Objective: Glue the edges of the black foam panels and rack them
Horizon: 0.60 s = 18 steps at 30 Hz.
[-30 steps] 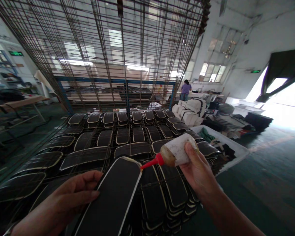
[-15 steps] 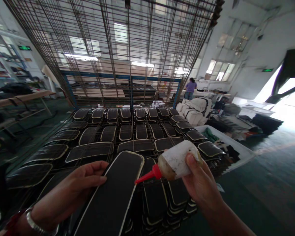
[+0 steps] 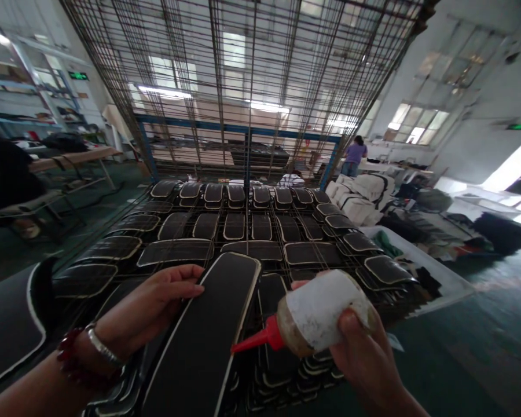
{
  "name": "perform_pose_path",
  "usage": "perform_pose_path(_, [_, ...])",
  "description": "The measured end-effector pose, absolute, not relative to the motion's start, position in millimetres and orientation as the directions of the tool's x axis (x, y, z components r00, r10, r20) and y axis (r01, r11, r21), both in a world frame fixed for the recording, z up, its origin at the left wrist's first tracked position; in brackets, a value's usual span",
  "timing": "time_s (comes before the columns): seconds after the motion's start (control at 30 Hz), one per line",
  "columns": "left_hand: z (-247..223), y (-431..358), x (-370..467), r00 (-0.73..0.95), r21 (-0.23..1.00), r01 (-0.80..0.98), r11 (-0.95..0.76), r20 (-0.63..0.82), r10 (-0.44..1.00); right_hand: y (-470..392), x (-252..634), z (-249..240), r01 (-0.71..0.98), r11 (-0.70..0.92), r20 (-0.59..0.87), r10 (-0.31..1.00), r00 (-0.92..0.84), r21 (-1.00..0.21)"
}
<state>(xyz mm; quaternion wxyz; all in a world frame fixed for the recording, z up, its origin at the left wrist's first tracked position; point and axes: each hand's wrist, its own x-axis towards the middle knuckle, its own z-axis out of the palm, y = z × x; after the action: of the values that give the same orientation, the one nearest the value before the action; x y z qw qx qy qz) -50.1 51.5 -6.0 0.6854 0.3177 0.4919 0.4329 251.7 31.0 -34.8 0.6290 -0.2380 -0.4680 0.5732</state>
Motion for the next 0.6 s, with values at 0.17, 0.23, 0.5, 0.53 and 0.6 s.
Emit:
perform_pose_path(0.17, [-2.7,53.5,-51.9,0.081,0.863,-0.313,0.398,-0.393,0.916,21.0,248.5,-40.6,-0.430,0.210,0.266,0.961,-0.075,-0.878])
perform_pose_path(0.23, [-1.6,53.8,-54.0,0.061,0.868,-0.322,0.379,-0.380,0.923,18.9,246.7,-42.7,-0.433,0.198,0.255,0.964,-0.076,-0.879])
perform_pose_path(0.5, [6.9,51.0,-58.5,-0.122,0.849,-0.427,0.310,-0.394,0.911,19.4,244.4,-51.6,-0.451,0.175,0.295,0.932,-0.210,-0.875])
perform_pose_path(0.53, [8.0,50.5,-58.9,-0.152,0.839,-0.459,0.293,-0.399,0.904,19.5,244.3,-52.9,-0.453,0.172,0.293,0.932,-0.211,-0.875])
perform_pose_path(0.6, [9.1,49.9,-60.5,-0.202,0.813,-0.521,0.261,-0.414,0.888,19.9,244.3,-55.4,-0.458,0.178,0.298,0.933,-0.203,-0.871])
